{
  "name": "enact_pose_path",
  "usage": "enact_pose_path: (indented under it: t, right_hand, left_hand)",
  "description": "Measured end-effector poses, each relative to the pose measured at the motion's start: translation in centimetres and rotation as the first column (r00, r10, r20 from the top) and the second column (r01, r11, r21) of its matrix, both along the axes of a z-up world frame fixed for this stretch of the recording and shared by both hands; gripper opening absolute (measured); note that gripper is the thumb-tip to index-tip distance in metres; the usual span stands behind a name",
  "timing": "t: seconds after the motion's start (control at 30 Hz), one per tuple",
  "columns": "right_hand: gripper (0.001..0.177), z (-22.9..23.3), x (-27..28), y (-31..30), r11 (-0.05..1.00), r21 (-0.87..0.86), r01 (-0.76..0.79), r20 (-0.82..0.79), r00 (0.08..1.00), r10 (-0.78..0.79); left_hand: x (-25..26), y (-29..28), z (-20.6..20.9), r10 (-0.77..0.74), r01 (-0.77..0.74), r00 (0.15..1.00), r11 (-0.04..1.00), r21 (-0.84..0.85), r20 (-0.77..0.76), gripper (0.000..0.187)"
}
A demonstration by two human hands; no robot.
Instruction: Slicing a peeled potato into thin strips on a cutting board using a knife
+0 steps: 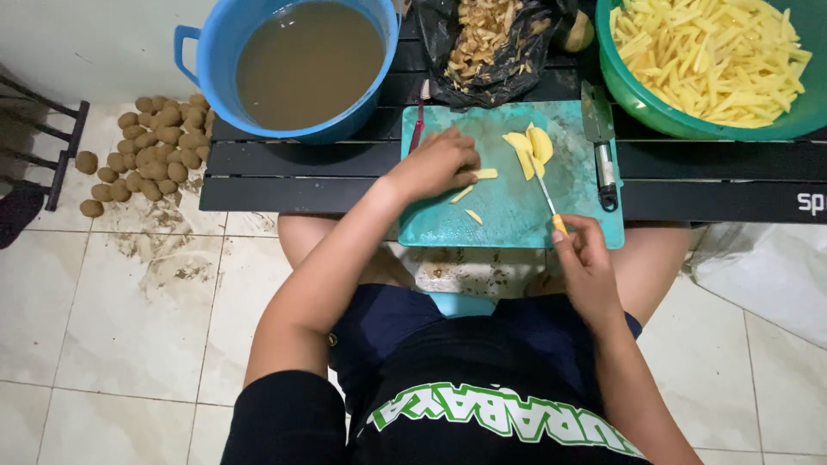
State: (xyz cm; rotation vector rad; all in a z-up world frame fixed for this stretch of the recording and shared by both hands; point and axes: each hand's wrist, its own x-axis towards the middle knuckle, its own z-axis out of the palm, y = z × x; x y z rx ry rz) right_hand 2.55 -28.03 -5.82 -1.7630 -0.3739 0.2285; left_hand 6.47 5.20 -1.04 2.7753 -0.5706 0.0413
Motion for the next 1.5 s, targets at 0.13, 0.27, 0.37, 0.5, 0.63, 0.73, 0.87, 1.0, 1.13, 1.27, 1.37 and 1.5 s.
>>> enact_pose_path:
  t: [0.13,0.27,0.37,0.5,0.63,0.73,0.87,1.0,1.13,1.27,1.37,1.5]
  right_hand:
    - [0.027,1.9,-1.3,0.9,0.992,-0.046,-0.116,-0.013,0.993,0.115]
    - [0.03,2.5,-2.0,0.4,0.946,-0.187,-0.266,-0.076,0.964,0.256]
    - [0.03,6.1,-2.5,0.2,0.895,-0.291,-0.338,-0.094,0.941,0.325]
    - [0.026,7.2,-2.2,0.4,0.86,-0.371,-0.349,-0.085,0.935,0.343]
    - [0.026,5.8,-1.0,-0.1,0.875,-0.397,-0.277,-0.002,0.954,0.301]
    - [0.024,5.8,-0.1,-0.3,0.921,-0.34,-0.191,0.076,0.97,0.229]
    - [0.024,3.5,1.4,-2.3,0.962,-0.185,-0.201,-0.008,0.979,0.203]
    - [0.024,3.4,0.6,-2.2,0.971,-0.123,-0.204,-0.101,0.976,0.192]
    - [0.021,1.5,0.6,-1.2,0.968,-0.067,-0.242,-0.108,0.966,0.234]
    - [0.02,0.5,-0.1,0.3,0.977,0.053,-0.207,-0.263,0.941,0.213]
    - [0.02,0.9,-1.3,1.3,0.985,0.121,-0.123,-0.402,0.901,0.162]
    - [0.022,1.6,-3.1,3.1,0.981,0.19,-0.038,-0.482,0.867,0.127]
  left_hand:
    - [-2.0,0.0,-1.5,0.075,-0.078,0.994,0.996,0.035,0.08,0.017]
    - [-3.3,0.6,-2.5,0.187,-0.184,0.978,0.982,-0.034,0.089,0.013]
    - [-4.3,0.4,-1.5,0.23,-0.224,0.972,0.968,-0.115,0.049,0.013]
    - [-4.0,-0.3,-1.0,0.234,-0.227,0.972,0.959,-0.168,0.023,0.017]
    - [-4.5,-1.2,-0.2,0.231,-0.23,0.973,0.946,-0.229,-0.024,0.015]
    - [-4.4,-1.1,0.1,0.219,-0.23,0.973,0.937,-0.263,-0.071,0.018]
    - [-5.4,-1.6,0.1,0.183,-0.197,0.98,0.949,-0.248,-0.079,0.023]
    - [-5.2,-2.2,-2.8,0.28,-0.278,0.96,0.958,-0.066,0.019,0.024]
    - [-4.6,-2.3,-3.3,0.284,-0.281,0.957,0.958,-0.058,0.055,0.021]
    - [-4.7,-2.8,-2.7,0.31,-0.297,0.949,0.942,-0.159,0.061,0.02]
    - [-4.9,-3.3,-2.3,0.317,-0.298,0.947,0.923,-0.243,0.044,0.018]
    - [-5.1,-3.9,-2.6,0.335,-0.316,0.942,0.901,-0.296,0.013,0.019]
